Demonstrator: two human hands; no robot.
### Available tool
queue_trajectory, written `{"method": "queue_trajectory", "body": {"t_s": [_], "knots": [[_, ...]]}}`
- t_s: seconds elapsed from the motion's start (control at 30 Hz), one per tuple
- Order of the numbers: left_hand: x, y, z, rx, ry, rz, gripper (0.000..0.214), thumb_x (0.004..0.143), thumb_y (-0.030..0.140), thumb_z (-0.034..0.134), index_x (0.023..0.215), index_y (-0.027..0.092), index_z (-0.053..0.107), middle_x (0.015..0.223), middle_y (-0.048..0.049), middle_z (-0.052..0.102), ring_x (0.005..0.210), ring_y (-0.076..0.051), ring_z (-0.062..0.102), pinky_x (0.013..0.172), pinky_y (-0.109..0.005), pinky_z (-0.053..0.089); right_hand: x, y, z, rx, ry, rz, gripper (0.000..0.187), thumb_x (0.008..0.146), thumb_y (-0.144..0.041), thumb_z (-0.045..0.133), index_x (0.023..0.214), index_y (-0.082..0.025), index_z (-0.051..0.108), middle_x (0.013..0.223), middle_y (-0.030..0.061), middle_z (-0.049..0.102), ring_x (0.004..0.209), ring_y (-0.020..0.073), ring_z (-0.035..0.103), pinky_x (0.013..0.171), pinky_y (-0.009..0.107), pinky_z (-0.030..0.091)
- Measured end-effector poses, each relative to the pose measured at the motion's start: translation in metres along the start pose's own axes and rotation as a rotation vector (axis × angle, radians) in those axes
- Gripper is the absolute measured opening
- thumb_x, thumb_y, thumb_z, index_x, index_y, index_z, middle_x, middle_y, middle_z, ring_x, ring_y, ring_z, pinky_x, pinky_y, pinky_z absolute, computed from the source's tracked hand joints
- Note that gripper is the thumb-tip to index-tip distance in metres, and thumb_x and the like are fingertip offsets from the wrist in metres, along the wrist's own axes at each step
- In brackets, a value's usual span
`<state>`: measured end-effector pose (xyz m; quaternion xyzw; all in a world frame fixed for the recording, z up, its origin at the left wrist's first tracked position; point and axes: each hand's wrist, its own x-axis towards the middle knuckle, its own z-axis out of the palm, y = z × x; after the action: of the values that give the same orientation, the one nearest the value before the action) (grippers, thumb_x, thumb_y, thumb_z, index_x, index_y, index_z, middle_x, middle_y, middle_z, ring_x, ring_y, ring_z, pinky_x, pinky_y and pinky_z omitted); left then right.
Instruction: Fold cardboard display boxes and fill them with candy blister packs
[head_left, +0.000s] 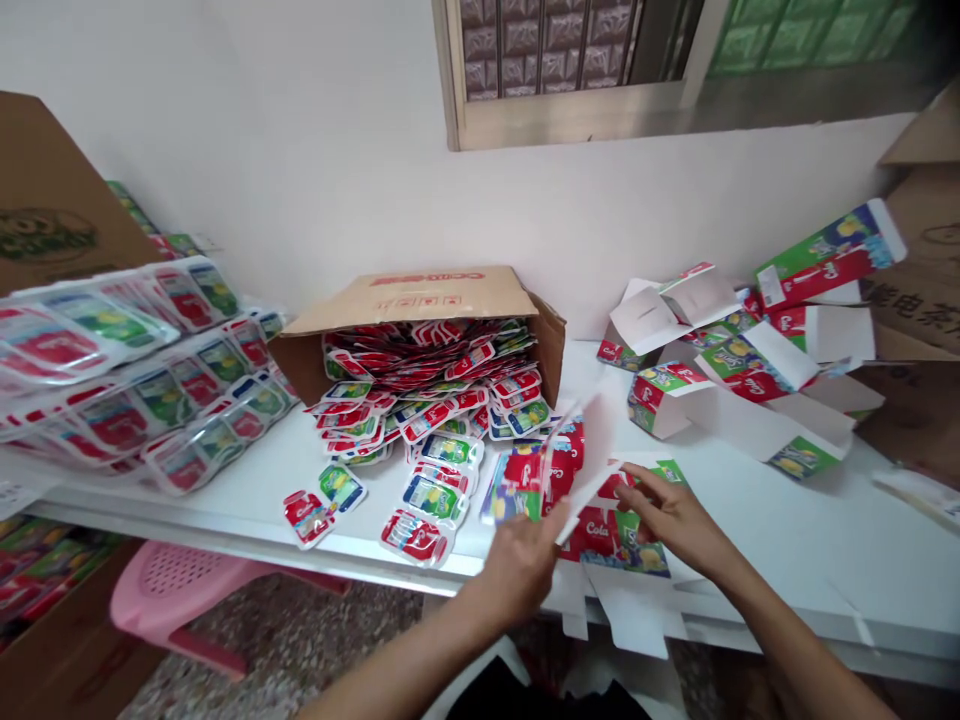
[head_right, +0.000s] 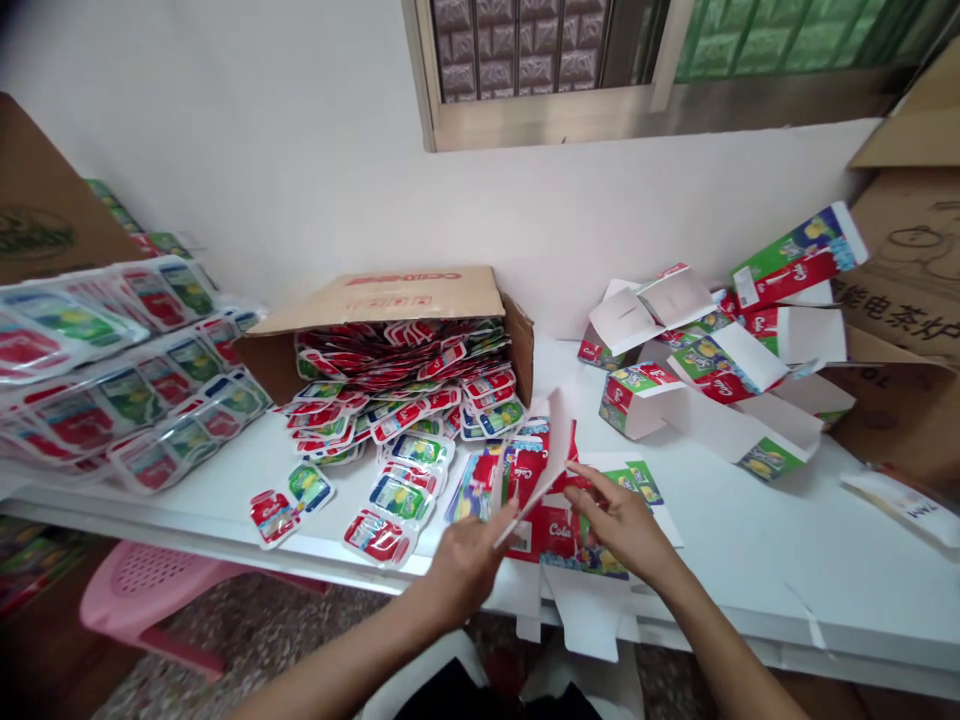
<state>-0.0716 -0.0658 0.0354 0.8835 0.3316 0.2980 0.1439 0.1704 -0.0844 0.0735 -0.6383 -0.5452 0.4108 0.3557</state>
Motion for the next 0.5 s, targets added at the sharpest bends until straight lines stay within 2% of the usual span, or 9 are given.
{"method": "queue_trajectory", "body": {"t_s": [0.1,0.2,0.27,0.33,0.37,0.43,0.5], "knots": [[-0.008,0.009,0.022,0.003,-0.028,0.209,0.057,0.088,0.012,0.039,0.144,0.018,0.031,0.079,-0.012,0.066,0.069,-0.023,0.06,0.067,-0.036,0.046,0.001,-0.001,-0.007,0.05,-0.16,-0.012,0.056,0.084,-0.057,0.049,0.131,-0.028,0.037,0.085,-0.0004,0.063,0.044,0.0113,0.056,0.044,0.025,0.045],[-0.006,0.015,0.02,0.059,-0.059,0.359,0.056,0.09,0.014,0.04,0.144,0.014,0.029,0.077,-0.0112,0.066,0.07,-0.023,0.06,0.068,-0.035,0.046,0.003,-0.012,-0.017,0.049,-0.309,-0.08,0.049,0.086,-0.054,0.047,0.126,-0.027,0.038,0.08,-0.0022,0.061,0.044,0.01,0.053,0.045,0.024,0.044],[0.003,0.018,0.002,0.126,-0.107,0.45,0.052,0.09,0.016,0.042,0.142,0.013,0.035,0.08,-0.0111,0.067,0.073,-0.021,0.06,0.072,-0.034,0.045,0.006,-0.023,-0.029,-0.003,-0.324,-0.183,0.036,0.087,-0.052,0.049,0.11,-0.024,0.047,0.076,-0.0019,0.059,0.053,0.0112,0.055,0.051,0.023,0.046],[0.014,0.022,-0.023,0.277,-0.089,0.488,0.047,0.09,0.017,0.045,0.136,0.015,0.043,0.092,-0.0117,0.068,0.079,-0.021,0.059,0.079,-0.035,0.044,0.006,-0.037,-0.041,-0.127,-0.236,-0.332,0.026,0.086,-0.047,0.052,0.092,-0.022,0.05,0.078,-0.0001,0.058,0.065,0.013,0.055,0.06,0.024,0.047],[0.02,0.025,-0.037,0.404,-0.041,0.476,0.044,0.088,0.018,0.047,0.133,0.016,0.047,0.103,-0.0128,0.067,0.085,-0.022,0.057,0.082,-0.038,0.043,0.006,-0.043,-0.047,-0.206,-0.181,-0.415,0.023,0.086,-0.044,0.053,0.087,-0.022,0.05,0.08,0.0009,0.058,0.07,0.0136,0.055,0.063,0.024,0.046],[0.031,0.03,-0.064,0.674,0.062,0.492,0.039,0.086,0.017,0.049,0.125,0.012,0.054,0.127,-0.0146,0.056,0.104,-0.025,0.051,0.089,-0.04,0.038,0.003,-0.054,-0.056,-0.348,-0.113,-0.567,0.016,0.088,-0.038,0.053,0.085,-0.022,0.05,0.084,0.002,0.058,0.073,0.0137,0.054,0.065,0.024,0.044],[0.039,0.035,-0.085,0.878,0.074,0.563,0.038,0.085,0.014,0.049,0.123,0.014,0.056,0.145,-0.0082,0.04,0.12,-0.024,0.039,0.095,-0.039,0.034,0.001,-0.062,-0.061,-0.432,-0.098,-0.689,0.01,0.089,-0.032,0.051,0.088,-0.022,0.052,0.085,0.0024,0.058,0.073,0.0136,0.054,0.066,0.024,0.042]]}}
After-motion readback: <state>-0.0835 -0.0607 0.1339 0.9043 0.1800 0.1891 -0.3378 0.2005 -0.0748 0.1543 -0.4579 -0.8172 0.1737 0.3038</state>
